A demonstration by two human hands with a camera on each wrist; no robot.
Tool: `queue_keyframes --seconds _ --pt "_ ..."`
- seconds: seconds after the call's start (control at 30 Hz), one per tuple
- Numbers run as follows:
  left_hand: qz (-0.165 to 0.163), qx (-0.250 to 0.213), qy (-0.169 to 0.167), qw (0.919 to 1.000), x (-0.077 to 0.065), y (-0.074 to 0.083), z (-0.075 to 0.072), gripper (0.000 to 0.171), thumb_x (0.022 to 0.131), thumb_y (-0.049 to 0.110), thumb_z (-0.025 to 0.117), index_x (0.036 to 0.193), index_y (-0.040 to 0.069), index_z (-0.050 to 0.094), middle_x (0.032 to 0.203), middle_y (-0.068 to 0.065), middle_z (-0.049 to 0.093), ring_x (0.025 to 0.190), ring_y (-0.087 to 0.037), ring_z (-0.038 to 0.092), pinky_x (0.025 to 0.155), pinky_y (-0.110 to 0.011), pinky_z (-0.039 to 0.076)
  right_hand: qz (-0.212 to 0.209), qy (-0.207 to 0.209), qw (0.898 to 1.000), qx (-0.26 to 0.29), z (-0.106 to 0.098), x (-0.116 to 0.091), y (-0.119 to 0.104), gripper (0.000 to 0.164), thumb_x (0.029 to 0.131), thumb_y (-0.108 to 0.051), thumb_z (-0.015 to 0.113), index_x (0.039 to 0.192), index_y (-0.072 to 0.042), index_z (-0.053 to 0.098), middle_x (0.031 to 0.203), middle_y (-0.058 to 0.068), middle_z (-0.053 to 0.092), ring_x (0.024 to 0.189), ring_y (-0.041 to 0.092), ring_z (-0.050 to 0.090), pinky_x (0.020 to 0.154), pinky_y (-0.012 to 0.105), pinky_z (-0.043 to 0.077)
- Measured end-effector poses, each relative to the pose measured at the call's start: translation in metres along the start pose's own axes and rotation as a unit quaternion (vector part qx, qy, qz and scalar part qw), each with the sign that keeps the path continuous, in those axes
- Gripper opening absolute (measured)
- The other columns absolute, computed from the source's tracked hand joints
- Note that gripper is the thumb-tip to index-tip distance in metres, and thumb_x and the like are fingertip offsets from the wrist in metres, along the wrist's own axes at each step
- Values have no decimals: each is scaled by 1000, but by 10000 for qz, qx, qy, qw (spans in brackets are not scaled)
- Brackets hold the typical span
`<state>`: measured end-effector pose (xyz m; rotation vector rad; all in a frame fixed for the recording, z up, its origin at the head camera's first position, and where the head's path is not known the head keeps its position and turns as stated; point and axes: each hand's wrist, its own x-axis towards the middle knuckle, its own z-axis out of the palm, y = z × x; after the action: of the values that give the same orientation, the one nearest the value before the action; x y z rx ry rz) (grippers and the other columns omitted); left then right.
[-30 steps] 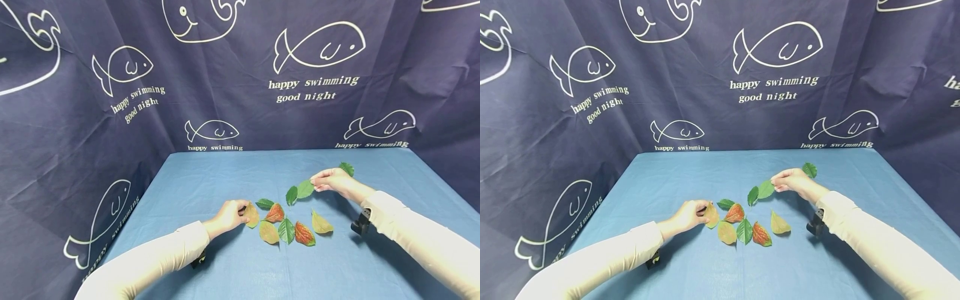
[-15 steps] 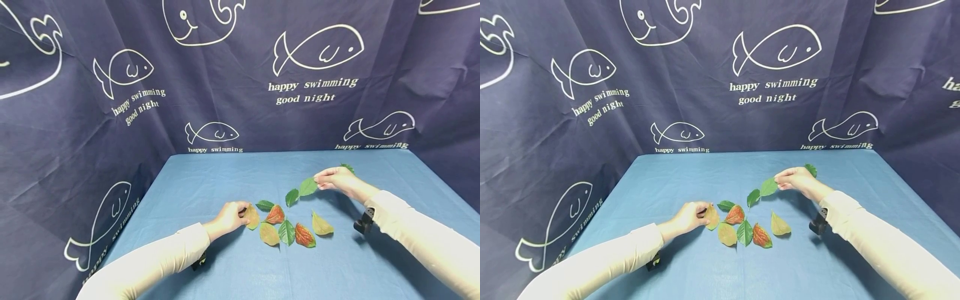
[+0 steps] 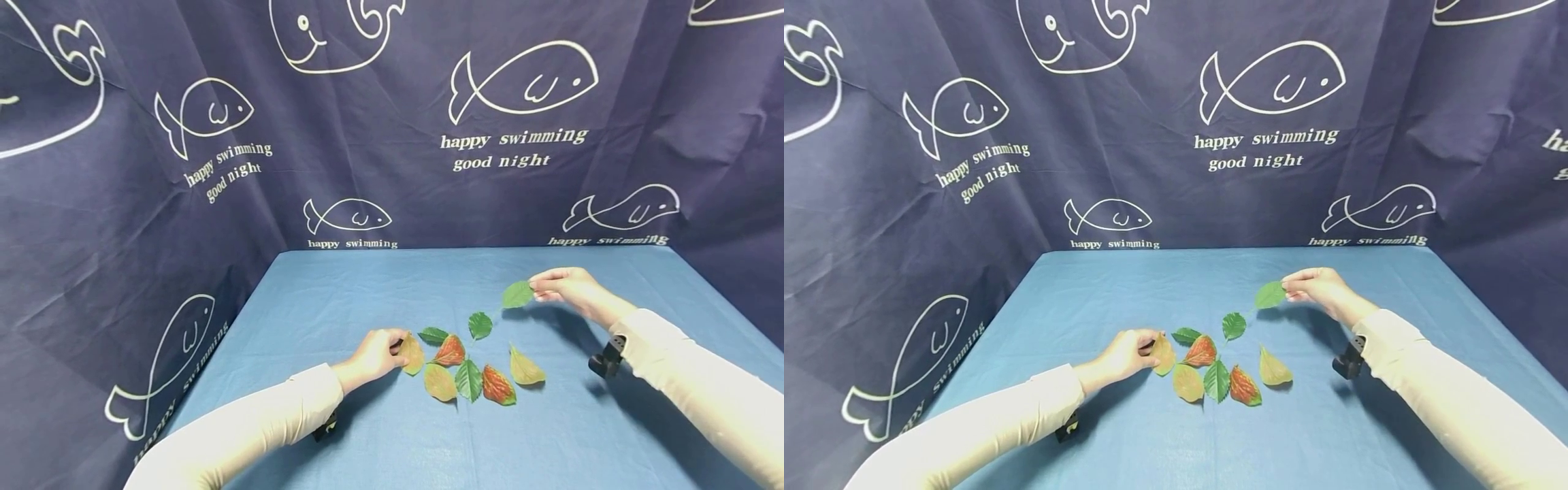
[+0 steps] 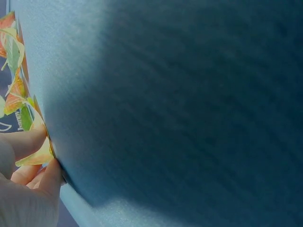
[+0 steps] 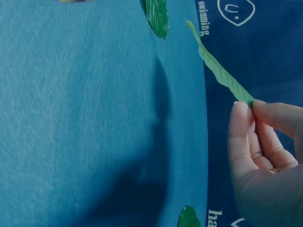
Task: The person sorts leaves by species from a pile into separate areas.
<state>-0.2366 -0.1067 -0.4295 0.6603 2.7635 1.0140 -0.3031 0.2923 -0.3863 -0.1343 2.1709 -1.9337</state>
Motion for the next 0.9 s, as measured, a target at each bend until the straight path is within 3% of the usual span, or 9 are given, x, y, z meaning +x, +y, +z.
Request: queue_keyframes --seconds 0.23,0.4,0.47,0.6,0.9 --pt "5 131 75 9999 1 -1 -1 47 84 9 75 128 1 62 120 -14 68 101 -21 66 82 -29 57 -77 322 9986 422 -8 4 -4 20 92 4 59 87 -10 72 79 -3 73 71 7 70 73 21 59" --pt "53 220 74 9997 2 0 -3 48 84 9 75 129 1 61 97 -15 69 78 -15 58 67 -22 46 -66 536 9953 808 -12 5 -3 28 92 7 57 81 -14 71 77 -3 73 69 6 70 72 19 59" --pt "63 173 64 9998 2 1 -3 47 84 8 74 129 0 61 98 -15 69 79 -16 59 68 -24 48 -55 615 9934 963 -13 6 -1 30 92 7 56 79 -15 71 76 -2 73 69 6 70 72 19 59" --pt "85 15 63 9999 0 1 -2 42 84 6 74 125 0 64 118 -14 69 103 -24 66 85 -31 57 8 849 9895 1172 -18 8 1 31 92 7 56 76 -16 71 74 -4 72 68 6 70 71 18 59" --pt "154 -122 37 9998 1 -3 0 41 84 5 74 124 1 64 118 -14 69 106 -26 67 87 -34 57 83 1300 9808 1453 -26 11 0 37 90 9 56 68 -16 73 67 -3 71 60 7 69 66 18 59"
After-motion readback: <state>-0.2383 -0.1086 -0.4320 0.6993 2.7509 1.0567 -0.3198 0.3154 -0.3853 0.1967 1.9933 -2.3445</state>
